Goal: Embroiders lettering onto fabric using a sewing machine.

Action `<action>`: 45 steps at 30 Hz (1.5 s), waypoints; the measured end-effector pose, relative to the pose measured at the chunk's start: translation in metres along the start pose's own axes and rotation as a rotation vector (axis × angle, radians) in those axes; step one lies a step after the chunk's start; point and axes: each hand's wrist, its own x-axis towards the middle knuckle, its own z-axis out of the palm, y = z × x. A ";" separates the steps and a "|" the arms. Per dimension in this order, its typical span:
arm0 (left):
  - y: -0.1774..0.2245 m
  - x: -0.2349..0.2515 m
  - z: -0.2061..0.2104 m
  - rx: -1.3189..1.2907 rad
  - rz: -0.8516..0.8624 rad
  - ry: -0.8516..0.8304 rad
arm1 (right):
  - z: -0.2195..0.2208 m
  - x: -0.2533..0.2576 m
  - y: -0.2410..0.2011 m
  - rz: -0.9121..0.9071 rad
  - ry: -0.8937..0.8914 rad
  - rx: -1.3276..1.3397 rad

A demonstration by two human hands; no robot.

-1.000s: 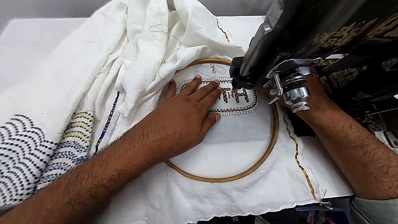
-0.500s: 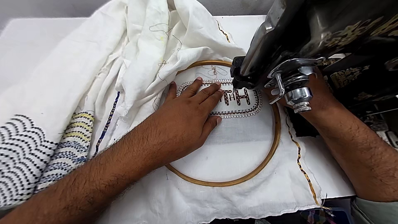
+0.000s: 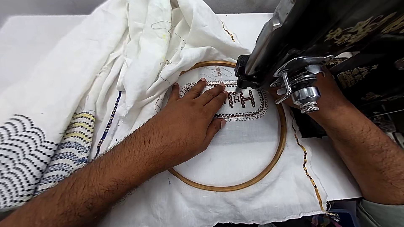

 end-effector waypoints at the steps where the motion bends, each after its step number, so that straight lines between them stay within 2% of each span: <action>1: 0.000 0.000 0.000 -0.001 -0.002 -0.005 | -0.001 0.000 -0.001 0.007 -0.005 -0.003; 10: 0.002 -0.002 -0.001 0.002 0.005 -0.013 | 0.001 0.002 0.003 -0.052 0.002 -0.048; 21: -0.001 0.001 0.000 -0.001 0.006 0.007 | -0.001 0.001 -0.005 0.038 -0.019 -0.039; 26: -0.003 0.002 0.001 -0.002 0.002 0.015 | 0.006 0.002 0.005 -0.036 0.046 -0.027; 45: -0.007 0.006 0.002 -0.018 0.006 0.025 | 0.016 0.003 0.013 -0.093 0.115 0.008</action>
